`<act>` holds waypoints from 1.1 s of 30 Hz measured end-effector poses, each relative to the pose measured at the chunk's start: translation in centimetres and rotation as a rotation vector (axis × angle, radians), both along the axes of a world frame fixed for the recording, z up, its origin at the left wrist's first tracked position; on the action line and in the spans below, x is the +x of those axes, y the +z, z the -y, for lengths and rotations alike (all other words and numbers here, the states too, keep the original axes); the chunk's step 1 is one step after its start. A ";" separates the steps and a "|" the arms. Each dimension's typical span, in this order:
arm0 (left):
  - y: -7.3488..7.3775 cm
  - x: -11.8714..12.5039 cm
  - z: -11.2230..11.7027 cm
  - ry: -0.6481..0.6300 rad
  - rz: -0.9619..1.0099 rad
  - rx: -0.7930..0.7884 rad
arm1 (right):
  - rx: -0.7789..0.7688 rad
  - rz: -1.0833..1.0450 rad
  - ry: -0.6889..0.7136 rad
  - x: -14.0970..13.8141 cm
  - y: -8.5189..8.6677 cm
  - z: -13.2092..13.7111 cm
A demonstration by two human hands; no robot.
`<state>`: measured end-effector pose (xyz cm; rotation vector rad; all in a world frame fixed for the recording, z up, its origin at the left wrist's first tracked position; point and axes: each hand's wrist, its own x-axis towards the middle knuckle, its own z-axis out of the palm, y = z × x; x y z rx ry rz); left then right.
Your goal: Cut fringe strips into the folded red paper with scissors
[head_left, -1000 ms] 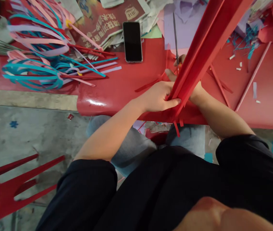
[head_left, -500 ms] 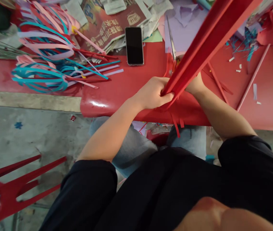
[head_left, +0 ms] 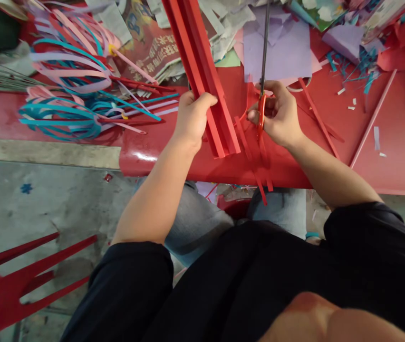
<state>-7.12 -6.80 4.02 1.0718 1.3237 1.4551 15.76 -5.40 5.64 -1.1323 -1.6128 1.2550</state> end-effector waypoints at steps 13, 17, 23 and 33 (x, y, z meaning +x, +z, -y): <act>0.1 1.0 1.3 -0.138 0.118 0.070 | 0.169 -0.057 0.044 0.1 1.3 2.9; 0.4 1.1 1.5 -0.135 0.207 0.047 | 0.392 -0.018 0.053 0.3 -0.3 2.4; 0.7 1.1 1.5 -0.139 0.224 0.032 | 0.719 -0.026 -0.026 0.5 -3.3 0.9; 0.2 1.6 1.6 -0.068 0.171 -0.035 | 1.013 -0.070 -0.070 1.0 -3.1 0.5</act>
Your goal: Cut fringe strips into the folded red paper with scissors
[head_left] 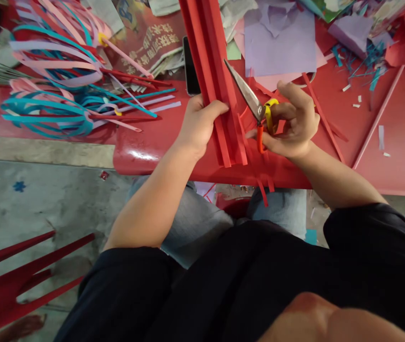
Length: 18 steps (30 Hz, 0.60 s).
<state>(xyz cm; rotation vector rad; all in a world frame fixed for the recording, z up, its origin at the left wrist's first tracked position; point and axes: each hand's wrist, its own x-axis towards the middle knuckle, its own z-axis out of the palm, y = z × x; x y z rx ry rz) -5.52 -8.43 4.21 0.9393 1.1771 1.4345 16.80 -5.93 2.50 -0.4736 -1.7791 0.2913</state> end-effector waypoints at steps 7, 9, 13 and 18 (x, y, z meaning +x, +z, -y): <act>-0.1 0.0 0.0 -0.030 0.004 0.037 | -0.115 0.023 -0.007 -0.2 0.5 0.5; -0.1 0.0 0.0 -0.053 0.040 0.054 | -0.137 0.028 -0.036 -0.3 0.6 0.5; -0.2 -0.1 0.0 -0.086 0.031 0.040 | -0.130 -0.023 -0.041 -0.3 0.4 0.5; -0.2 -0.1 0.1 -0.089 0.030 0.039 | -0.272 0.021 -0.073 -0.1 0.7 0.7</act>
